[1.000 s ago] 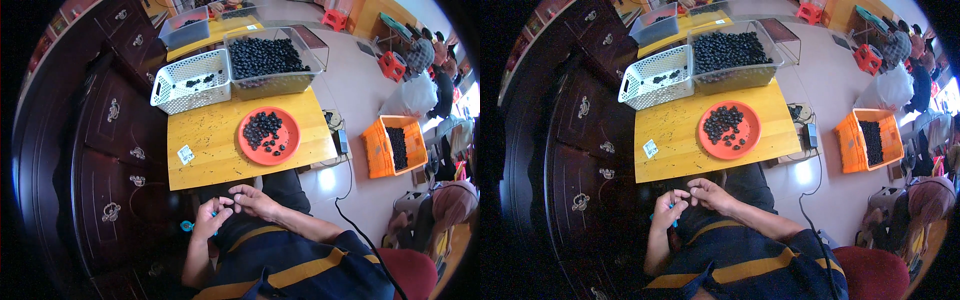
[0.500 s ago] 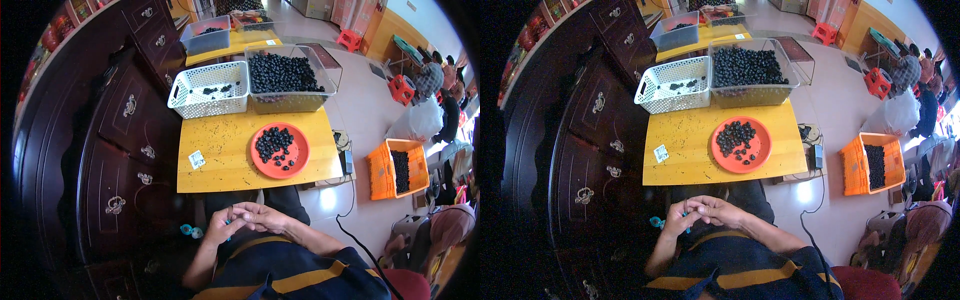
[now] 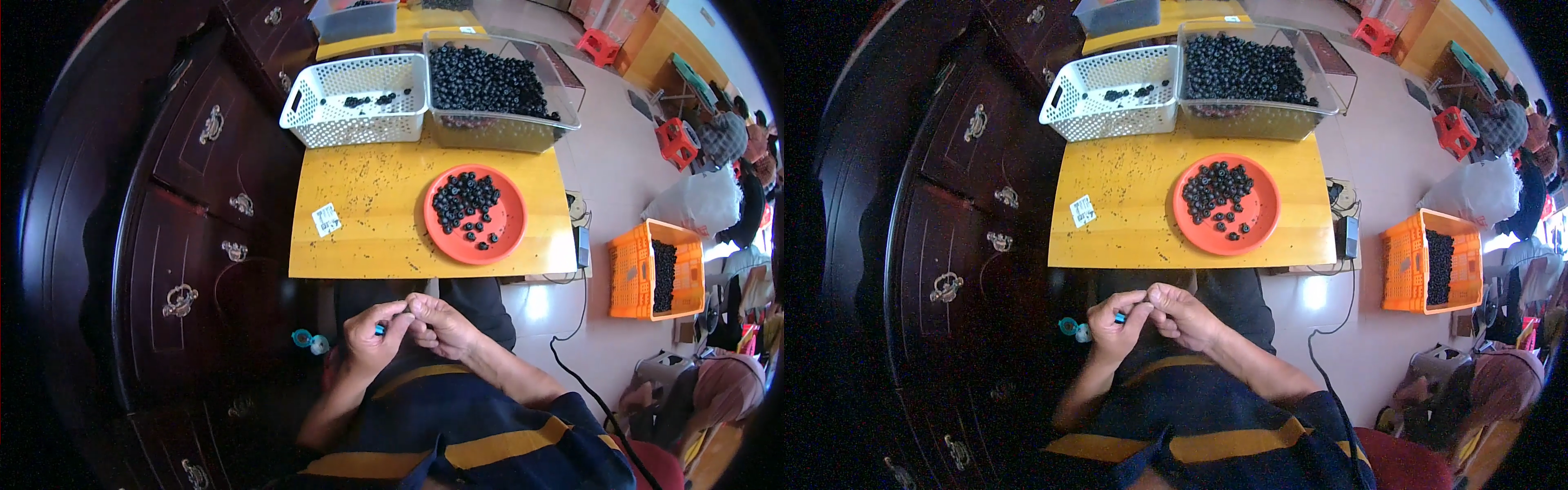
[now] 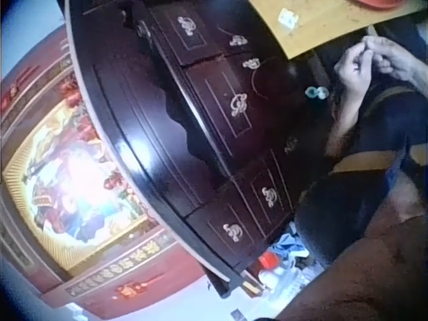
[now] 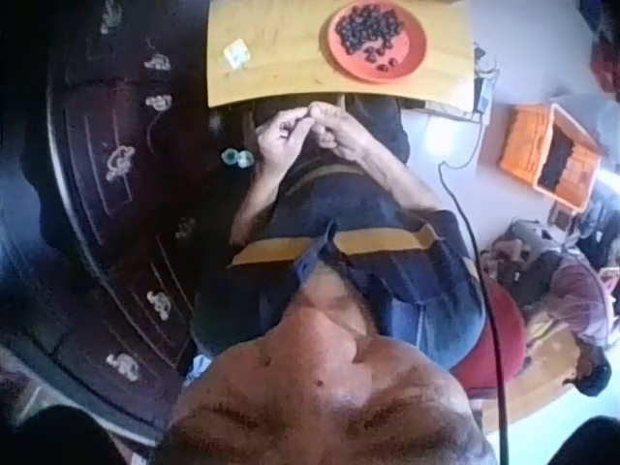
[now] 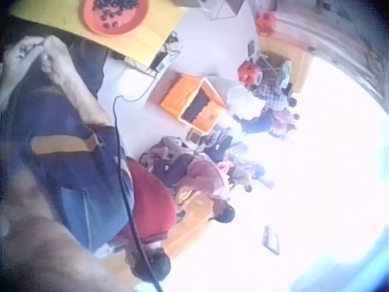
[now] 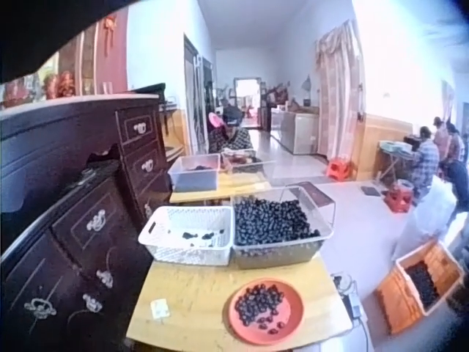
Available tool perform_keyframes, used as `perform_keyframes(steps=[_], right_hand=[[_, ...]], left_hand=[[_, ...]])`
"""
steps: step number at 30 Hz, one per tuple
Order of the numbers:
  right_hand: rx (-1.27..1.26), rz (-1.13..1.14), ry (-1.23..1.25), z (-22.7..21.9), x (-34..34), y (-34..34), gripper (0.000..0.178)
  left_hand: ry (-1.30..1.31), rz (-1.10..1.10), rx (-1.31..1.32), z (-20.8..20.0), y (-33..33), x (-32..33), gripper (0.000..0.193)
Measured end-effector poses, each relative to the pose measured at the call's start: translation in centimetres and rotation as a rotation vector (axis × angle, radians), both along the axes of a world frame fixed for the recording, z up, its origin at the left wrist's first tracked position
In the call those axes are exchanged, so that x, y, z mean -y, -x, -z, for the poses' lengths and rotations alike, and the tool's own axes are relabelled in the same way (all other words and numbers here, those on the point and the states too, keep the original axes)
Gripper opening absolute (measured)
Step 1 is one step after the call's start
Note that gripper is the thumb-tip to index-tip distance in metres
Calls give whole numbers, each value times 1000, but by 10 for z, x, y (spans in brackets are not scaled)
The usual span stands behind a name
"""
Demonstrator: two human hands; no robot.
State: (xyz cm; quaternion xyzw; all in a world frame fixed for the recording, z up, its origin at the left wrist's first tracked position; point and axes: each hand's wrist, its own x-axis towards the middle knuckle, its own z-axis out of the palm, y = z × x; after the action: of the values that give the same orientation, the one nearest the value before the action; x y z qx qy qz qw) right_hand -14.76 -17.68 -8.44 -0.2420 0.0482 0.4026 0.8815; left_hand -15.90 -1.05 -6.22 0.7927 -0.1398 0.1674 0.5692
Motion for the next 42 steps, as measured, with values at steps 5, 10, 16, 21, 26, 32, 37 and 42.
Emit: perform_keyframes(steps=[5,10,16,21,26,32,37,42], right_hand=[[-17,6,11,-4,-4,2,28],[18,-18,8,1,-6,7,28],[100,-107,5,5,-2,9,29],[210,-165,8,7,-3,8,37],[201,-170,45,9,-6,5,35],[200,-200,26,13,-6,0,33],[190,-221,13,19,-4,-6,32],[149,-178,39,22,-5,-8,31]], left_hand=[[-21,-20,-3,1,6,-3,20],[24,114,-266,-8,7,-21,24],[-178,334,-264,-23,-5,-37,33],[-285,387,-273,-21,-2,-43,36],[-342,359,-166,-17,-2,-45,39],[-367,367,-179,-18,-7,-47,42],[-354,368,-180,-9,-11,-44,39],[-374,373,-97,-7,-20,-41,37]])
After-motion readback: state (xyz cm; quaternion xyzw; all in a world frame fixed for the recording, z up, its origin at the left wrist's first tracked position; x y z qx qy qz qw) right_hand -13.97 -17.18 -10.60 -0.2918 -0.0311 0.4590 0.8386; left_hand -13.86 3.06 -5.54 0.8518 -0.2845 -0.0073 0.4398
